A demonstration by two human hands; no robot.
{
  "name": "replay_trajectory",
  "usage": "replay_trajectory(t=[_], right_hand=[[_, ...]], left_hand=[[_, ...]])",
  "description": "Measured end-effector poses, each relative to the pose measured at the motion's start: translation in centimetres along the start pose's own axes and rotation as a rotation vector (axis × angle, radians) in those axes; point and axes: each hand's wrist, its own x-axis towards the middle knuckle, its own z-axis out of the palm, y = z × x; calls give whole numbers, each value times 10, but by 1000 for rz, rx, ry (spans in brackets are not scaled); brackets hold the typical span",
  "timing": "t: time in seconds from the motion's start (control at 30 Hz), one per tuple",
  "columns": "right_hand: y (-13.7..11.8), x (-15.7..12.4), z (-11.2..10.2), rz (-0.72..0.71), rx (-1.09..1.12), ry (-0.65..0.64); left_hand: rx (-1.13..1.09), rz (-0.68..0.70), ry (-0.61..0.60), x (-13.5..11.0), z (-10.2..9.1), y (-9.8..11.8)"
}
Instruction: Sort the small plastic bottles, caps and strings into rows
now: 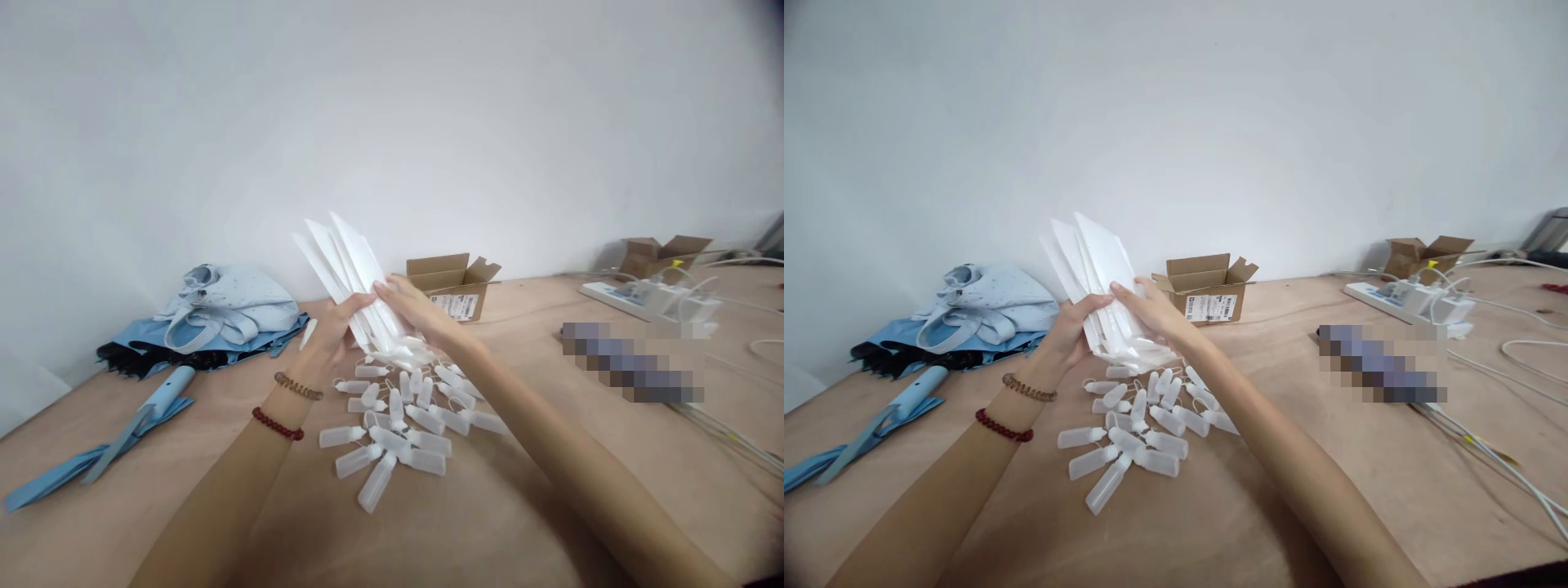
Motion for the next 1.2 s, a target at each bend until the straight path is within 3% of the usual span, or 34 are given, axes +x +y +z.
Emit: replay_trajectory(t=[0.13,0.27,0.4,0.57,0.67,0.77,0.9,1.0,1.1,1.2], right_hand=[[-1,3,-7,139,52,166],[2,4,-3,188,192,92],[0,-3,3,297,218,32],[1,-2,-4,242,438,-124],[2,6,-14,213,565,-36],[1,12,-22,219,610,104],[3,18,-27,105,664,337],[11,22,-29,-30,683,402],[18,27,-29,-68,662,500],[20,32,-29,-82,690,613]], left_hand=[[56,25,70,5,-9,6],[112,-19,23,5,-11,8],[201,-138,-131,3,-13,6],[306,-240,-378,1,-24,12],[306,-357,-526,-2,-32,21],[348,-448,-578,-3,-39,27],[385,-430,-504,-1,-47,31],[333,-408,-353,4,-56,30],[215,-400,-188,11,-64,25],[81,-358,-107,17,-69,19]])
